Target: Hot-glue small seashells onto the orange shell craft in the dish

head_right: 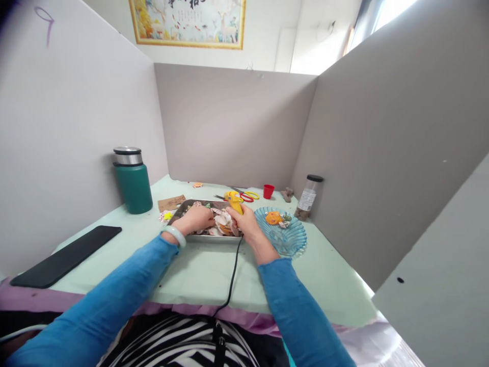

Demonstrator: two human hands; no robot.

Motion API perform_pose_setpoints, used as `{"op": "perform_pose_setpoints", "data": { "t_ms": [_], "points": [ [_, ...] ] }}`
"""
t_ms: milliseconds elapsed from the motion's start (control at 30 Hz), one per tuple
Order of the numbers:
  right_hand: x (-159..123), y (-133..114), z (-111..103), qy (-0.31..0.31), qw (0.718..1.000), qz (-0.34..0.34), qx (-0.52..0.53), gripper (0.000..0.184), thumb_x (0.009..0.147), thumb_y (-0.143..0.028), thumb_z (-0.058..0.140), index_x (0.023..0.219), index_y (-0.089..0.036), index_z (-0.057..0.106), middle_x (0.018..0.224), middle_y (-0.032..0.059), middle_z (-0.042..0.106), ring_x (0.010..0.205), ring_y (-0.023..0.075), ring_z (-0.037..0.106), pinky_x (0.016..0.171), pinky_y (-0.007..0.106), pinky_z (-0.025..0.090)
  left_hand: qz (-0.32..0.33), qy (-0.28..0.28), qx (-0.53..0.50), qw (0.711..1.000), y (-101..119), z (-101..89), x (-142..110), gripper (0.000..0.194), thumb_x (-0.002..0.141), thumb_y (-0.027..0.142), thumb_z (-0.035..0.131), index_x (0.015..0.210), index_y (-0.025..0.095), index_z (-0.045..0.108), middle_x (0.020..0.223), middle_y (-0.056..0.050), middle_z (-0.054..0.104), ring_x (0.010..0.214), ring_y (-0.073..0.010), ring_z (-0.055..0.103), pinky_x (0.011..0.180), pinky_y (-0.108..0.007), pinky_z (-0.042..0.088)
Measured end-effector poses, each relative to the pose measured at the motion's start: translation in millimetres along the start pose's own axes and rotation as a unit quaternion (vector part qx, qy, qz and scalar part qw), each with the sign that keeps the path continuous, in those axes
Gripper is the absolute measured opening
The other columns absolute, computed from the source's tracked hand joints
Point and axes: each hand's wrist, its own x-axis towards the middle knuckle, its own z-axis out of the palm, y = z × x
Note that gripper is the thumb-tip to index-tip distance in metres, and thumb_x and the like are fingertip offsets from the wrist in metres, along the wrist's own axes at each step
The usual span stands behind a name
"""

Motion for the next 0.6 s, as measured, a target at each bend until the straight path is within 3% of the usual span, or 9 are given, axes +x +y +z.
{"op": "perform_pose_setpoints", "data": {
  "t_ms": [33,200,400,533,600],
  "points": [
    [0,0,0,0.002,1.000,-0.003,0.010,0.041,0.065,-0.048,0.075,0.085,-0.018,0.057,0.053,-0.0086,0.045,0.044,0.0073,0.037,0.041,0.022,0.032,-0.019,0.016,-0.021,0.999,0,2.8,6,0.035,0.087,0.032,0.049,0.090,0.011,0.076,0.097,-0.020,0.073,0.093,-0.0297,0.067,0.087,-0.038,0.046],
    [-1,-2,2,-0.003,1.000,-0.008,0.024,0.043,0.066,-0.050,0.076,0.088,-0.018,0.057,0.057,-0.0068,0.049,0.047,0.0087,0.041,0.041,0.022,0.035,0.052,0.062,-0.163,0.983,-17,4.9,15,0.037,0.086,0.021,0.049,0.116,0.020,0.071,0.117,-0.007,0.072,0.103,-0.0197,0.066,0.088,-0.024,0.046],
    [-2,-2,1,-0.030,1.000,0.006,0.008,0.041,0.068,-0.051,0.074,0.086,-0.019,0.056,0.053,-0.0076,0.047,0.044,0.0078,0.038,0.041,0.022,0.031,-0.079,0.018,-0.082,0.993,-46,-4.4,-8,0.027,0.074,0.014,0.060,0.093,0.022,0.077,0.099,-0.007,0.076,0.095,-0.0218,0.068,0.081,-0.025,0.047],
    [-4,-5,1,-0.034,0.999,0.010,0.004,0.039,0.068,-0.049,0.074,0.086,-0.019,0.057,0.054,-0.0072,0.048,0.046,0.0080,0.038,0.042,0.022,0.032,-0.069,-0.013,-0.068,0.995,-38,-0.4,-17,0.022,0.072,0.023,0.065,0.090,0.023,0.077,0.094,-0.007,0.075,0.092,-0.0226,0.068,0.080,-0.026,0.048],
    [-4,-6,1,-0.035,0.999,0.009,0.005,0.038,0.068,-0.048,0.074,0.085,-0.019,0.057,0.055,-0.0071,0.048,0.046,0.0081,0.039,0.042,0.022,0.032,-0.061,0.000,-0.037,0.997,-29,1.8,-18,0.024,0.072,0.026,0.065,0.093,0.024,0.076,0.097,-0.008,0.074,0.097,-0.0250,0.066,0.086,-0.031,0.048]
  ]
}}
